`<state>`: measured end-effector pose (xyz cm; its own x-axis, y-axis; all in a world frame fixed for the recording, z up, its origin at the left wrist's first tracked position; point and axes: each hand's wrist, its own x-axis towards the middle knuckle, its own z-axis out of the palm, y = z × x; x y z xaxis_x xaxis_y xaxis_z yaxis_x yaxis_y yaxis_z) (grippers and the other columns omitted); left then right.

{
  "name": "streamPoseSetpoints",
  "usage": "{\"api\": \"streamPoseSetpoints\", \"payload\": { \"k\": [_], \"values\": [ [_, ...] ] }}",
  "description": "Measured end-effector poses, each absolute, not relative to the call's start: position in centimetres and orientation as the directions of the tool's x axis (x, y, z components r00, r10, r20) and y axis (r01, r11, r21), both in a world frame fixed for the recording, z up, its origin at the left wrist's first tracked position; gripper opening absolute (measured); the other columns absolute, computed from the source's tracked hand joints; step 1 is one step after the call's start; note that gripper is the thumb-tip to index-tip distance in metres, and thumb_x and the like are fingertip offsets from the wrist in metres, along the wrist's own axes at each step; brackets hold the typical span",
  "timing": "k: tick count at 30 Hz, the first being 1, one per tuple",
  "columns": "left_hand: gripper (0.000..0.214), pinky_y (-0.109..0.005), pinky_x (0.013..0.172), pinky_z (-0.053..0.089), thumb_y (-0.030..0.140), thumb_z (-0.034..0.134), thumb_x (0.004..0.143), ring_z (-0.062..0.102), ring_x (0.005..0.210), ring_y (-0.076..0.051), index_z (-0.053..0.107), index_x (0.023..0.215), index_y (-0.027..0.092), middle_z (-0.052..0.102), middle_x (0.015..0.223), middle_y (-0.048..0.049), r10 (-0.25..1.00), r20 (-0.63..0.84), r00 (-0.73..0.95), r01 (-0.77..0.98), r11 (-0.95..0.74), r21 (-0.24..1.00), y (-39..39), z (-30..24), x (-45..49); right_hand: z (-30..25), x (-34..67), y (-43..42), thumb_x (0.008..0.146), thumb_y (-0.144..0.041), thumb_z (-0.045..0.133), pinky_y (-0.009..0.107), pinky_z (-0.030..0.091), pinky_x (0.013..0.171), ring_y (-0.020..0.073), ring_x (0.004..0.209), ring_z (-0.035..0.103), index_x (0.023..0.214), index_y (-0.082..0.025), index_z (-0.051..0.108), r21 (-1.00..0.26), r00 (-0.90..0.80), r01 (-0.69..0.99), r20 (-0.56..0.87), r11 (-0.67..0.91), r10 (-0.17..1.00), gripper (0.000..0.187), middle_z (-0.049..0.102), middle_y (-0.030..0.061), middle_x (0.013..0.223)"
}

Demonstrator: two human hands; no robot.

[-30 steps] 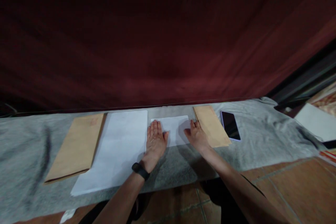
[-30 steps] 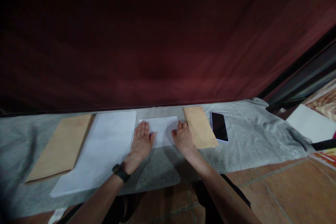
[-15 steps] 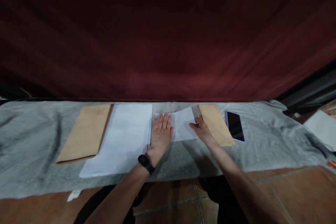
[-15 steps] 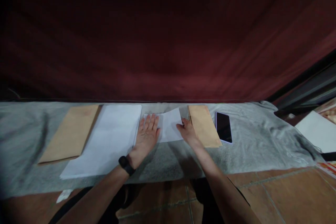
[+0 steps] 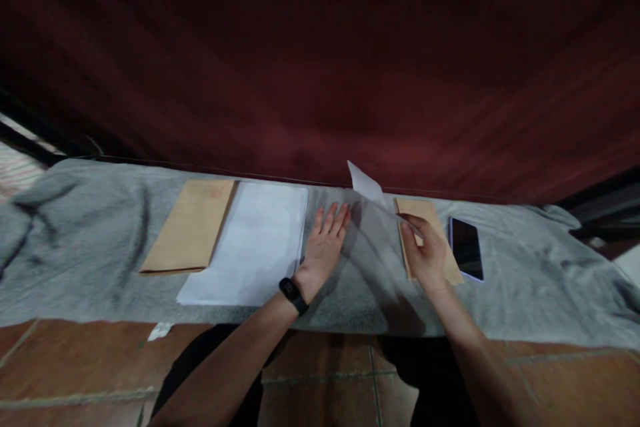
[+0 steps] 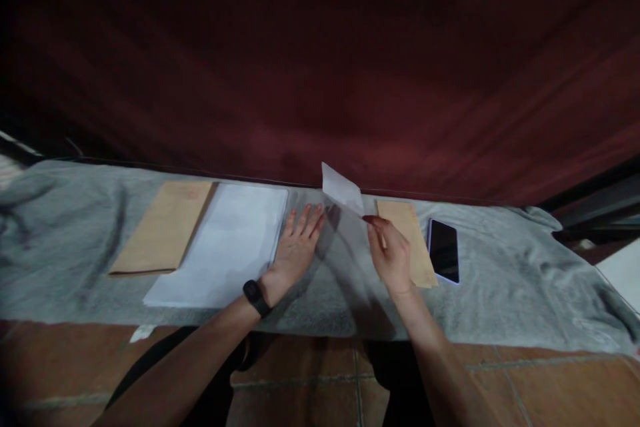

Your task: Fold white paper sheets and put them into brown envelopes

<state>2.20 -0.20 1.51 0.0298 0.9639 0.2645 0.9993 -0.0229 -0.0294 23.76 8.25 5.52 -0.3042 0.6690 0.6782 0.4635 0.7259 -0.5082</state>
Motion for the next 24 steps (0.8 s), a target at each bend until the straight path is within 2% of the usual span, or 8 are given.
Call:
{"api": "streamPoseSetpoints", "payload": {
  "k": [4, 9, 11, 13, 16, 18, 21, 24],
  "values": [
    [0.06, -0.054, 0.127, 0.007, 0.006, 0.038, 0.089, 0.005, 0.155, -0.028, 0.044, 0.149, 0.01, 0.025, 0.165, -0.0119, 0.97, 0.242, 0.002, 1.0, 0.003, -0.017, -0.3, 1.0, 1.2, 4.5, 24.0, 6.6, 0.102, -0.025, 0.048, 0.035, 0.054, 0.087, 0.0208, 0.093, 0.071, 0.113, -0.021, 0.068, -0.302, -0.695, 0.405, 0.512, 0.863, 0.505, 0.023, 0.075, 0.0068, 0.104],
    [0.057, -0.053, 0.126, 0.016, 0.004, 0.041, 0.086, 0.018, 0.153, -0.028, 0.05, 0.143, 0.006, 0.037, 0.159, -0.0169, 0.966, 0.232, -0.114, 0.991, 0.094, 0.098, -0.2, 1.7, -1.1, 4.5, 24.4, 5.1, 0.103, -0.023, 0.045, 0.035, 0.055, 0.088, 0.0203, 0.098, 0.071, 0.115, -0.022, 0.069, -0.296, -0.839, 0.363, 0.309, 0.883, 0.448, 0.027, 0.075, 0.0061, 0.111],
    [0.053, -0.047, 0.124, 0.027, 0.006, 0.041, 0.088, 0.031, 0.15, -0.026, 0.055, 0.139, 0.009, 0.044, 0.156, -0.0158, 0.962, 0.217, -0.164, 0.964, 0.11, 0.241, -0.2, 2.2, -1.8, 4.8, 24.5, 4.7, 0.103, -0.023, 0.045, 0.035, 0.054, 0.091, 0.0202, 0.101, 0.07, 0.116, -0.025, 0.07, -0.327, -0.859, 0.365, 0.243, 0.872, 0.451, 0.028, 0.074, 0.0048, 0.115],
    [0.048, -0.04, 0.119, 0.037, 0.013, 0.042, 0.092, 0.044, 0.142, -0.023, 0.058, 0.138, 0.014, 0.05, 0.152, -0.0122, 0.979, 0.156, -0.132, 0.888, 0.047, 0.457, -0.3, 3.0, -2.1, 5.1, 24.4, 4.4, 0.103, -0.025, 0.045, 0.035, 0.053, 0.094, 0.0201, 0.104, 0.07, 0.117, -0.027, 0.07, -0.363, -0.871, 0.378, 0.172, 0.852, 0.46, 0.029, 0.074, 0.0039, 0.118],
    [0.045, -0.037, 0.111, 0.045, 0.034, 0.043, 0.098, 0.056, 0.132, -0.022, 0.056, 0.14, 0.022, 0.059, 0.144, -0.0057, 0.993, -0.044, 0.111, 0.646, -0.038, 0.763, -1.2, 4.3, -1.9, 5.2, 24.1, 3.9, 0.103, -0.027, 0.045, 0.035, 0.052, 0.096, 0.0203, 0.106, 0.069, 0.119, -0.029, 0.071, -0.418, -0.887, 0.376, 0.097, 0.827, 0.452, 0.03, 0.074, 0.0032, 0.118],
    [0.049, -0.037, 0.111, 0.045, 0.043, 0.048, 0.097, 0.056, 0.131, -0.022, 0.054, 0.142, 0.026, 0.059, 0.145, -0.0038, 0.937, -0.157, 0.313, 0.52, -0.03, 0.854, -2.4, 5.2, -1.6, 5.1, 23.9, 3.5, 0.102, -0.026, 0.047, 0.034, 0.052, 0.094, 0.0202, 0.103, 0.069, 0.116, -0.029, 0.072, -0.446, -0.895, 0.36, 0.084, 0.82, 0.439, 0.029, 0.074, 0.0028, 0.115],
    [0.067, -0.04, 0.117, 0.038, 0.041, 0.068, 0.085, 0.047, 0.14, -0.024, 0.048, 0.147, 0.03, 0.049, 0.153, -0.0031, 0.87, -0.188, 0.457, 0.524, -0.093, 0.847, -4.0, 5.6, -1.2, 5.1, 23.7, 3.1, 0.1, -0.023, 0.05, 0.032, 0.051, 0.093, 0.0192, 0.099, 0.07, 0.111, -0.029, 0.074, -0.465, -0.894, 0.353, 0.087, 0.812, 0.439, 0.027, 0.075, 0.0023, 0.11],
    [0.075, -0.044, 0.122, 0.029, 0.032, 0.077, 0.077, 0.034, 0.148, -0.026, 0.049, 0.146, 0.027, 0.04, 0.158, -0.0057, 0.881, -0.192, 0.433, 0.645, -0.154, 0.748, -4.8, 4.6, -0.9, 5.3, 23.7, 2.9, 0.1, -0.024, 0.05, 0.031, 0.051, 0.094, 0.019, 0.101, 0.07, 0.114, -0.029, 0.073, -0.47, -0.896, 0.359, 0.068, 0.806, 0.439, 0.027, 0.075, 0.0019, 0.111]
  ]
}}
